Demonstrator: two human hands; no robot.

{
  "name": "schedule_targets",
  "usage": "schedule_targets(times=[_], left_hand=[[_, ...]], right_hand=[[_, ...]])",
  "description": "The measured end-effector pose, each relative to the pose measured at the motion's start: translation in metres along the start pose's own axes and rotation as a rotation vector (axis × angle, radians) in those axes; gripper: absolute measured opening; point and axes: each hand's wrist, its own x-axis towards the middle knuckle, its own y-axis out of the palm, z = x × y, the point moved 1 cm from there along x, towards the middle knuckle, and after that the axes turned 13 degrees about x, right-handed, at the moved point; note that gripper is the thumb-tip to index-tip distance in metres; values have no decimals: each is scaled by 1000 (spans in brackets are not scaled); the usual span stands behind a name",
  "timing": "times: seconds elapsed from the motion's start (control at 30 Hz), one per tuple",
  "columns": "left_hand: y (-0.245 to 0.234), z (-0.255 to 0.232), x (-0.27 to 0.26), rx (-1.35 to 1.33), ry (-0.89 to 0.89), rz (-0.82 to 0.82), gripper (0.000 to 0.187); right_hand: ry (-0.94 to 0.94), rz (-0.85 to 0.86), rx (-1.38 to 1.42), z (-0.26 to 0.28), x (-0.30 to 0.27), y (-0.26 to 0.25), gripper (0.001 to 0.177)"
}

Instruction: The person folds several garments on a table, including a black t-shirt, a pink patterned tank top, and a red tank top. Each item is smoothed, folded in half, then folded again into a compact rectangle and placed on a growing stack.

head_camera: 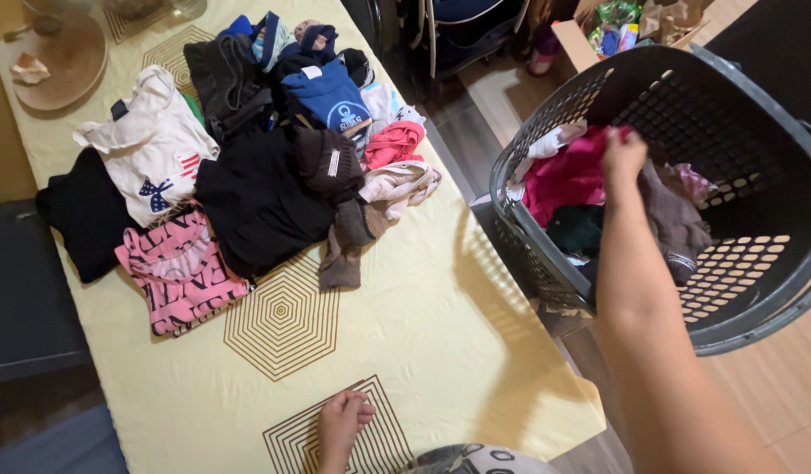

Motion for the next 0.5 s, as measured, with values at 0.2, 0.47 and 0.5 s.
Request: schedule_targets(times=[0.2,0.47,0.5], left_hand=[[3,14,11,-74,66,27,23],[14,33,19,-298,444,89,27],[11,34,13,-157,482,89,25]], right_hand=[[31,115,815,114,12,-29,20],[-365,365,1036,307,-108,-102,20],[-488,339,903,322,-130,-109,20]])
